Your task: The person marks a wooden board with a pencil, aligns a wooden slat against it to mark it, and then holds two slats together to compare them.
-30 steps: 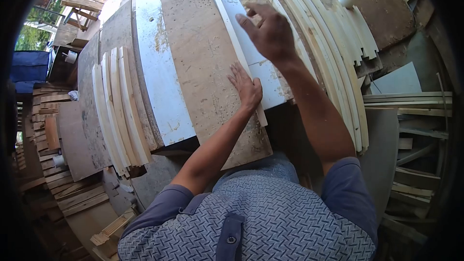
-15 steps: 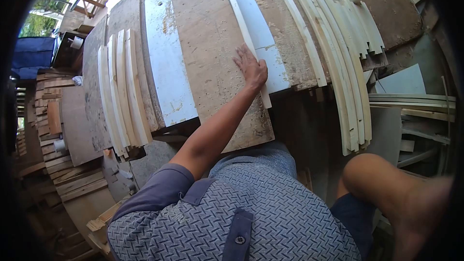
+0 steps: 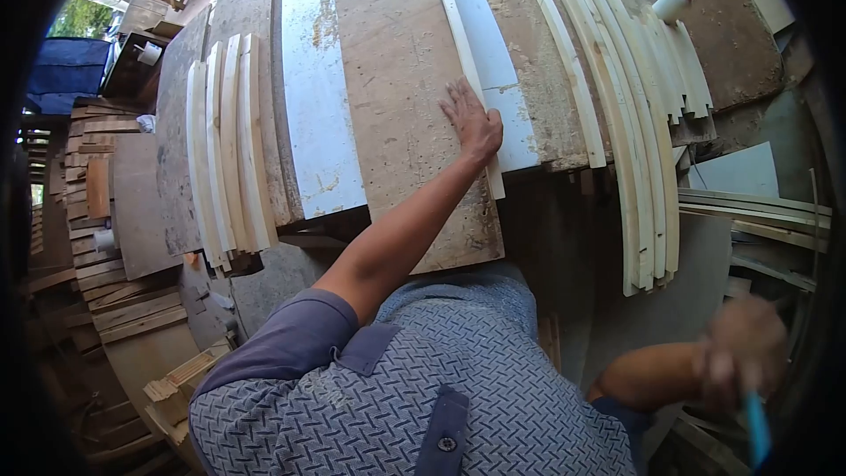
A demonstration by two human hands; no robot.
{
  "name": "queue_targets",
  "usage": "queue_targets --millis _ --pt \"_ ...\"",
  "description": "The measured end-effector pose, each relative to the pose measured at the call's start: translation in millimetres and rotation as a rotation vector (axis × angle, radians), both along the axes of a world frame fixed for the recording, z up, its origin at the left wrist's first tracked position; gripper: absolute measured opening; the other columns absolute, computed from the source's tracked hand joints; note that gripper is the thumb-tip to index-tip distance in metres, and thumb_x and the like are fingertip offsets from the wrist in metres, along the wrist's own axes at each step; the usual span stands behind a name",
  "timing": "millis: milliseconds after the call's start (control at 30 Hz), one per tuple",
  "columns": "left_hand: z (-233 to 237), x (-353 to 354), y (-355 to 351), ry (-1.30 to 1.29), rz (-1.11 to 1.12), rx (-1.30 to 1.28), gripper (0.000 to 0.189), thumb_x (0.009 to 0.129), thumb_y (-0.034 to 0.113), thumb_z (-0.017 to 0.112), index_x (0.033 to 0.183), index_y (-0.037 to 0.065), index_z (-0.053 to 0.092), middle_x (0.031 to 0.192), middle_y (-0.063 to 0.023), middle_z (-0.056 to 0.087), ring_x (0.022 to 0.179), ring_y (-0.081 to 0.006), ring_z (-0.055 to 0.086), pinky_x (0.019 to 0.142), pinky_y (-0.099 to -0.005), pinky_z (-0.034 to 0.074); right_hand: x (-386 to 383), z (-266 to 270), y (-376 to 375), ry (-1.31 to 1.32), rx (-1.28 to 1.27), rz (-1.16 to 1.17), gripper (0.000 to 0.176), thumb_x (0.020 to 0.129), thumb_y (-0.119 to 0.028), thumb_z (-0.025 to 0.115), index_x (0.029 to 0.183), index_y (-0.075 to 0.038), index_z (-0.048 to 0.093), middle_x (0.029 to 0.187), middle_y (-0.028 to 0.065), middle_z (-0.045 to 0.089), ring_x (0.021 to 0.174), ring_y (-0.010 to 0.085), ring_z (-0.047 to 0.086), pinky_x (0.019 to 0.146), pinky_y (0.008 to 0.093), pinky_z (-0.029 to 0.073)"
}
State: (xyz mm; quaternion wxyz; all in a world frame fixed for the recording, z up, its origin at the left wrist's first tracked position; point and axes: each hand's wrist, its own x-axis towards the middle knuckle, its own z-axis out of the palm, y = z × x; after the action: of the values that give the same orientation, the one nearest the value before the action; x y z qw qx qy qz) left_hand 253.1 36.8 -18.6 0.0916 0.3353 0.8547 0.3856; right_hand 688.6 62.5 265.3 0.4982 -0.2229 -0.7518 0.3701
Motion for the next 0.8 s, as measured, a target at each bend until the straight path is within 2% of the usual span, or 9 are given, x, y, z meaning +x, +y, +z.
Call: queue_targets --millis 33,67,100,167,267,500,600,700,800 --pt "-1 0 0 0.001 -0.001 -0.01 0.089 0.078 0.017 0.053 0.148 -0.015 0.009 0.154 -0.0337 0.021 0.149 -0.0448 0.003 0.118 -0.0561 -0.01 -42 -9 -8 -0.078 -0.187 0.034 0.016 0.089 -0.015 0.055 0.085 0.0 0.056 0.075 0.0097 0.06 0.057 0.0129 0.052 0.049 0.025 0.041" --pt "-1 0 0 -0.007 -0.001 -0.004 0.089 0.078 0.017 0.053 0.148 -0.015 0.009 0.154 -0.0337 0.021 0.149 -0.0448 0.003 0.118 -0.0561 -0.01 -106 -14 -21 -0.152 -0.375 0.066 0.019 0.09 0.0 0.055 0.105 0.007 0.063 0.078 0.0083 0.061 0.06 0.0122 0.054 0.05 0.0232 0.041" --pt "0 -1 0 -0.02 -0.005 0.004 0.089 0.078 0.017 0.053 0.148 -0.015 0.009 0.154 -0.0338 0.021 0.149 -0.0449 0.003 0.118 -0.0558 -0.011 -134 -28 -32 -0.285 -0.406 -0.057 0.028 0.091 -0.001 0.057 0.118 0.006 0.063 0.083 0.0086 0.064 0.065 0.0109 0.056 0.055 0.0222 0.045" --pt "1 -2 -3 -0.031 -0.014 0.003 0.088 0.078 0.017 0.052 0.148 -0.015 0.009 0.154 -0.0338 0.021 0.149 -0.045 0.003 0.118 -0.0555 -0.011 -133 -73 -36 -0.516 -0.512 -0.18 0.022 0.09 0.001 0.06 0.111 0.002 0.068 0.087 0.0081 0.065 0.068 0.0089 0.057 0.061 0.0224 0.047" --pt "5 -2 -3 -0.039 -0.027 0.01 0.088 0.078 0.017 0.051 0.148 -0.015 0.008 0.154 -0.034 0.02 0.149 -0.045 0.002 0.118 -0.0548 -0.011 -125 -108 -48 -0.616 -0.563 -0.106 0.018 0.088 0.002 0.063 0.104 0.002 0.071 0.085 0.0072 0.067 0.068 0.0078 0.06 0.06 0.0232 0.05" --pt "11 -2 -3 -0.081 -0.033 -0.016 0.089 0.078 0.016 0.051 0.148 -0.015 0.007 0.155 -0.0344 0.017 0.149 -0.0446 0.0 0.118 -0.0545 -0.011 -186 -129 -91 -0.345 -0.727 -0.059 0.01 0.089 -0.003 0.068 0.096 0.003 0.07 0.074 0.0063 0.067 0.064 0.0097 0.064 0.058 0.0244 0.053" --pt "15 -1 -5 -0.102 -0.032 -0.035 0.09 0.077 0.016 0.052 0.148 -0.016 0.007 0.156 -0.0328 0.017 0.149 -0.0444 0.0 0.118 -0.0551 -0.011 -208 -148 -102 -0.303 -0.654 0.001 0.011 0.091 -0.008 0.068 0.095 0.002 0.069 0.074 0.0083 0.067 0.064 0.0105 0.064 0.058 0.0261 0.053" --pt "15 0 -5 -0.106 -0.026 -0.033 0.09 0.077 0.016 0.052 0.148 -0.015 0.007 0.156 -0.0322 0.017 0.149 -0.0443 0.0 0.118 -0.0551 -0.011 -218 -178 -105 -0.433 -0.418 0.042 0.014 0.091 -0.012 0.066 0.095 0.001 0.069 0.077 0.0152 0.068 0.067 0.0244 0.068 0.061 0.0339 0.052" --pt "14 -2 -5 -0.093 -0.025 -0.031 0.09 0.077 0.016 0.052 0.149 -0.015 0.007 0.156 -0.0321 0.017 0.149 -0.0442 0.001 0.118 -0.0552 -0.011 -221 -195 -104 -0.499 -0.26 0.148 0.013 0.089 -0.011 0.067 0.092 0.002 0.069 0.081 0.0168 0.069 0.071 0.0297 0.069 0.063 0.0361 0.053"
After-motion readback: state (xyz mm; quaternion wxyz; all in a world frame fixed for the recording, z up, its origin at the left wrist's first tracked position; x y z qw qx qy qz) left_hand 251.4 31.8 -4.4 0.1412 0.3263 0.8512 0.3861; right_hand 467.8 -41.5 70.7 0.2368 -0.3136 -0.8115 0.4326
